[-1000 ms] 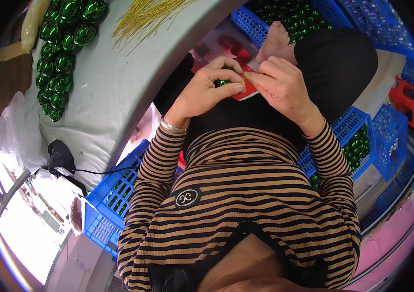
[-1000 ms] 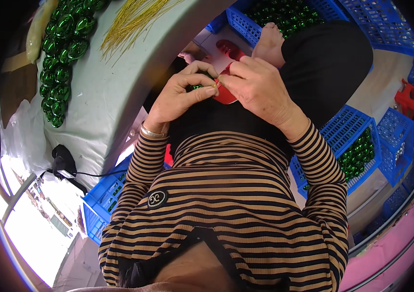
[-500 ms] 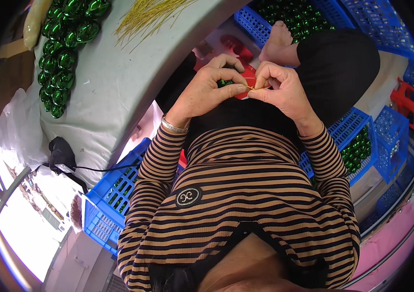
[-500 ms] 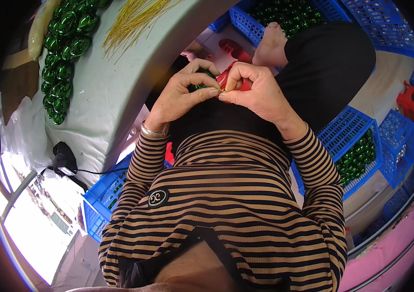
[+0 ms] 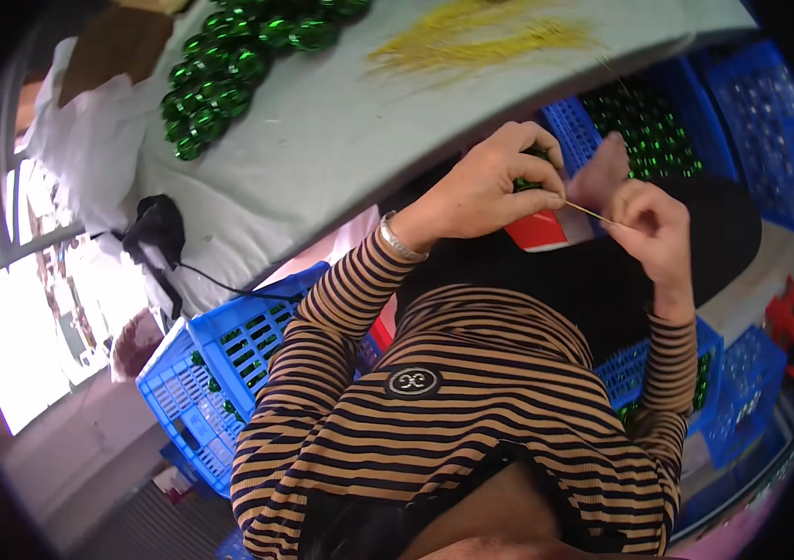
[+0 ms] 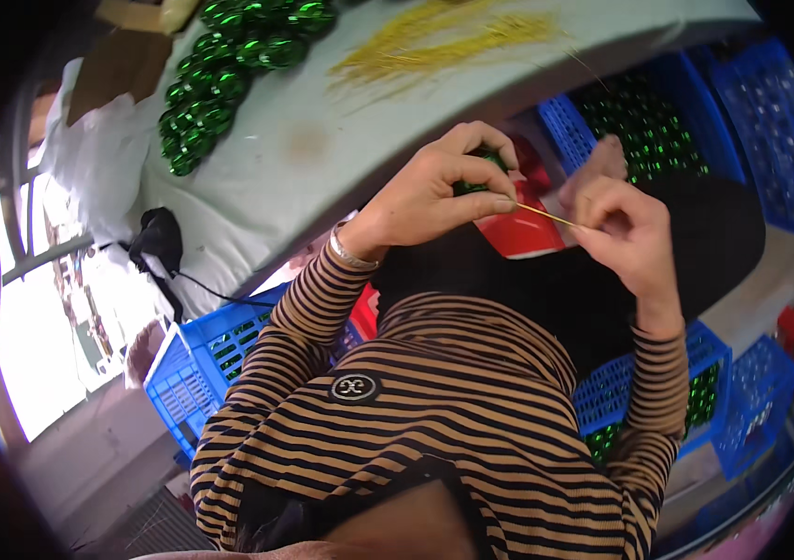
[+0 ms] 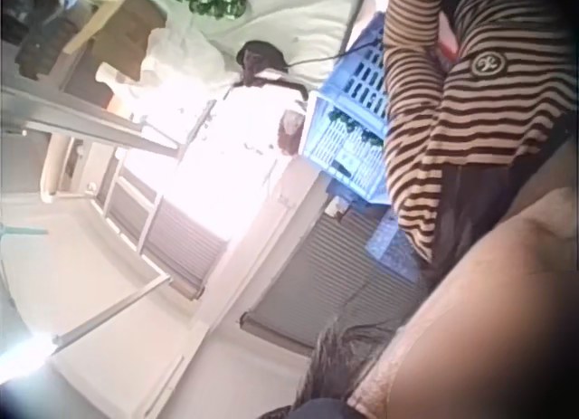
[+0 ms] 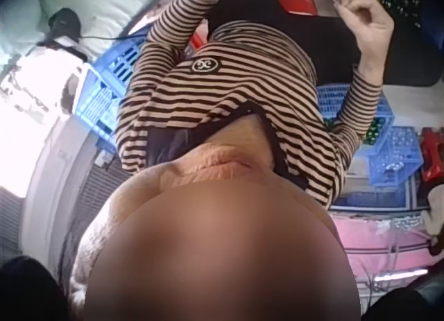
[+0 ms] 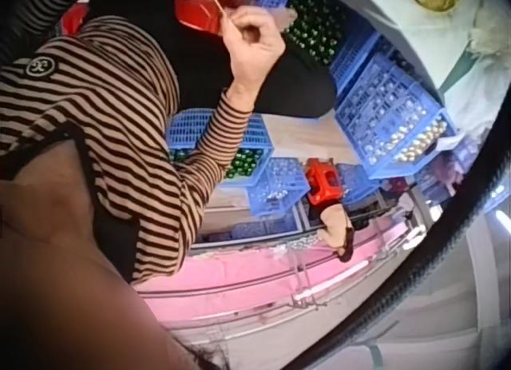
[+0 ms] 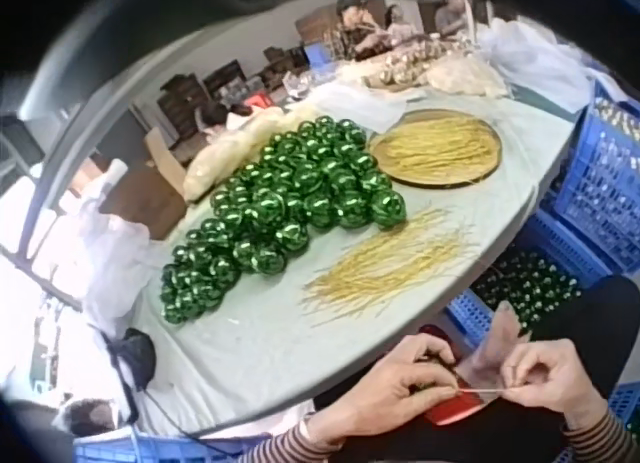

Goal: Attaching thin gold strings to green Christmas ball ornaments.

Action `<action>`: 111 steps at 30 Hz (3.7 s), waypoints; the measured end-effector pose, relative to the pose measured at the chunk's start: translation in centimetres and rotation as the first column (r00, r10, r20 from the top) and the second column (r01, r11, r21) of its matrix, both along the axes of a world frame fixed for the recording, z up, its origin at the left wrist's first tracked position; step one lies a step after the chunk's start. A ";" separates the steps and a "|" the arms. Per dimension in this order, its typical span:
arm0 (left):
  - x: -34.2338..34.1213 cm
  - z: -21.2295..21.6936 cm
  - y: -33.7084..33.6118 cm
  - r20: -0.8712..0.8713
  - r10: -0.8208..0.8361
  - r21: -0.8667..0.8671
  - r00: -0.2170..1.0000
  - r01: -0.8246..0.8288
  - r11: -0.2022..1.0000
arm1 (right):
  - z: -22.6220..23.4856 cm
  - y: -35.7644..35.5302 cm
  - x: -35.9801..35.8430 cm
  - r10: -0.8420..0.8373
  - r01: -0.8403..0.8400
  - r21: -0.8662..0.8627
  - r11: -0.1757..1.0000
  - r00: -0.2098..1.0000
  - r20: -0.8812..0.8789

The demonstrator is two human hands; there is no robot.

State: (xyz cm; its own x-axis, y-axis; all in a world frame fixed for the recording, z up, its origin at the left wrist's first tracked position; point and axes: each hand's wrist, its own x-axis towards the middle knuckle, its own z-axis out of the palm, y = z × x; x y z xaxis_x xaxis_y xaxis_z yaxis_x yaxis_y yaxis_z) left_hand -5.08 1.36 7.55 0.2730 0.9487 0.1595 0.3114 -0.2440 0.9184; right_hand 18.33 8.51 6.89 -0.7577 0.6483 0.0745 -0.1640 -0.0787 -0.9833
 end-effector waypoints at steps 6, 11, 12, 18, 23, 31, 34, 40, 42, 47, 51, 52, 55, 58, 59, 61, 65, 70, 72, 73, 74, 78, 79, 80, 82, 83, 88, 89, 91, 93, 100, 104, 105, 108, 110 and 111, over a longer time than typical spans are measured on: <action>-0.7 2.1 1.8 -0.089 0.053 0.144 0.995 -0.039 0.989 | 4.0 4.7 0.5 -0.054 0.020 0.223 0.975 0.988 0.147; -10.2 4.7 4.3 -0.268 0.744 0.645 0.612 -0.459 0.611 | 8.0 10.2 2.9 -0.339 0.250 0.475 0.844 0.934 0.111; -11.4 5.7 4.2 -0.334 0.812 0.607 0.480 -0.550 0.574 | 8.2 11.0 3.6 -0.439 0.281 0.557 0.782 0.882 0.172; -18.9 -0.5 3.0 -0.623 0.765 0.627 0.162 -0.482 0.612 | 5.7 9.7 -6.7 -0.255 0.002 0.653 0.758 0.922 0.292; -17.8 0.9 1.4 -0.518 0.804 0.621 0.293 -0.518 0.589 | 0.4 9.3 -15.5 -0.239 -0.099 0.915 0.390 0.949 0.204; -12.6 2.1 -4.7 0.756 0.450 -0.258 0.476 -0.416 0.872 | 0.8 10.2 -17.1 -0.234 -0.231 0.808 0.542 0.882 0.409; -7.9 0.1 -5.4 0.873 0.431 -0.418 0.227 -0.105 0.902 | 2.8 9.5 -17.0 -0.155 -0.176 0.672 0.720 0.902 0.403; -1.3 -1.3 -5.0 0.889 0.390 -0.446 0.241 0.253 0.859 | 6.2 8.1 -16.0 -0.164 0.062 0.320 0.945 0.939 0.301; -0.1 -1.9 -5.0 0.872 0.449 -0.489 0.195 0.309 0.816 | 6.9 7.8 -15.4 -0.156 0.082 0.287 0.954 0.956 0.248; 1.2 -3.8 -4.6 0.826 0.528 -0.563 0.197 0.251 0.788 | 6.8 5.0 -10.8 -0.099 0.055 0.276 0.959 0.984 0.146; 1.7 -5.5 -4.2 0.797 0.574 -0.601 0.191 0.147 0.786 | 4.6 -0.7 -5.8 -0.115 0.141 -0.067 0.988 0.946 0.302; 1.9 -5.7 -4.1 0.794 0.577 -0.605 0.193 0.158 0.780 | 3.5 -1.8 -4.7 -0.130 0.155 -0.076 0.985 0.957 0.261; 2.3 -6.3 -3.6 0.807 0.578 -0.590 0.121 0.217 0.778 | 1.5 -4.2 -2.9 -0.172 0.204 -0.118 0.972 0.957 0.232; 3.0 -6.1 -3.2 0.801 0.579 -0.599 0.153 0.243 0.763 | 0.6 -5.2 -1.7 -0.219 0.266 -0.174 0.948 0.943 0.253; 3.3 -5.9 -3.1 0.799 0.579 -0.601 0.164 0.248 0.760 | 0.3 -5.2 -1.4 -0.220 0.274 -0.186 0.943 0.938 0.267; 3.7 -5.7 -2.9 0.790 0.578 -0.613 0.204 0.240 0.753 | -0.2 -5.3 -0.9 -0.220 0.287 -0.210 0.935 0.931 0.292; 4.6 -5.7 -2.9 0.769 0.547 -0.622 0.331 0.189 0.760 | -0.9 -5.5 -0.5 -0.249 0.326 -0.213 0.921 0.914 0.321; 5.8 -5.7 -3.2 0.742 0.492 -0.613 0.456 0.162 0.773 | -2.1 -5.4 -0.9 -0.252 0.349 -0.260 0.900 0.905 0.344; 6.2 -5.7 -3.3 0.734 0.498 -0.622 0.462 0.163 0.766 | -1.9 -5.4 -1.2 -0.202 0.336 -0.292 0.896 0.892 0.405; 6.4 -5.9 -3.3 0.731 0.536 -0.637 0.423 0.142 0.757 | -1.9 -5.4 -1.4 -0.175 0.328 -0.307 0.893 0.884 0.434; 6.5 -6.2 -3.2 0.726 0.572 -0.653 0.382 0.120 0.748 | -2.0 -5.4 -1.4 -0.176 0.330 -0.312 0.891 0.884 0.434; 7.0 -7.2 -2.8 0.707 0.625 -0.671 0.331 0.034 0.740 | -2.2 -5.6 -1.6 -0.138 0.303 -0.312 0.901 0.879 0.456; 6.9 -7.4 -2.7 0.702 0.633 -0.670 0.326 0.001 0.742 | -2.4 -5.7 -1.6 -0.156 0.309 -0.396 0.865 0.914 0.373; 6.8 -7.5 -2.5 0.701 0.635 -0.671 0.324 -0.001 0.742 | -2.5 -5.8 -1.6 -0.181 0.305 -0.478 0.824 0.940 0.289; 6.1 -7.7 -2.0 0.689 0.658 -0.690 0.304 -0.003 0.724 | -2.5 -5.9 -1.5 -0.205 0.284 -0.555 0.782 0.958 0.202; 5.9 -7.7 -1.9 0.683 0.669 -0.699 0.294 -0.003 0.715 | -2.4 -5.9 -1.3 -0.209 0.244 -0.640 0.728 0.969 0.131; 5.7 -7.0 -1.5 0.620 0.699 -0.739 0.357 -0.036 0.673 | -2.2 -6.3 -1.7 -0.315 0.229 -0.723 0.652 0.949 0.016; 5.6 -7.0 -1.6 0.619 0.686 -0.735 0.382 -0.026 0.678 | -2.4 -6.3 -1.8 -0.354 0.273 -0.691 0.669 0.935 0.026; 5.5 -6.9 -1.9 0.616 0.661 -0.729 0.429 -0.009 0.685 | -2.7 -6.3 -1.9 -0.373 0.312 -0.655 0.688 0.927 0.050; 5.5 -6.7 -1.9 0.626 0.634 -0.705 0.454 -0.018 0.709 | -3.1 -6.2 -2.0 -0.408 0.386 -0.583 0.715 0.908 0.101; 5.3 -6.5 -1.9 0.624 0.541 -0.653 0.564 -0.005 0.757 | -3.7 -6.5 -2.2 -0.354 0.390 -0.515 0.763 0.919 0.171; 5.0 -6.4 -1.8 0.636 0.483 -0.622 0.602 0.030 0.782 | -3.9 -6.4 -2.1 -0.312 0.375 -0.506 0.777 0.927 0.209; 5.0 -6.3 -1.8 0.637 0.476 -0.618 0.606 0.033 0.786 | -3.9 -6.4 -2.0 -0.299 0.369 -0.504 0.781 0.929 0.217; 4.9 -6.3 -1.8 0.641 0.460 -0.609 0.615 0.042 0.792 | -4.0 -6.2 -1.5 -0.231 0.320 -0.512 0.797 0.945 0.231; 4.7 -6.3 -1.7 0.651 0.414 -0.594 0.637 0.087 0.800 | -4.0 -5.9 -1.1 -0.198 0.298 -0.516 0.803 0.950 0.240; 4.5 -6.4 -1.7 0.655 0.392 -0.587 0.646 0.109 0.802 | -3.9 -5.6 -0.8 -0.188 0.288 -0.428 0.856 0.947 0.262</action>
State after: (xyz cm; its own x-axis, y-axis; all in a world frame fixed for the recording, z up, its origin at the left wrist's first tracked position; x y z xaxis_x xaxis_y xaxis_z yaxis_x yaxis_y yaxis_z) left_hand -0.53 -0.33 1.18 0.1597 0.9397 -0.3025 -0.5189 0.3406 0.7840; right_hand 17.56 2.94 2.94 -0.5410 0.7331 -0.4122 -0.0359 -0.5098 -0.8596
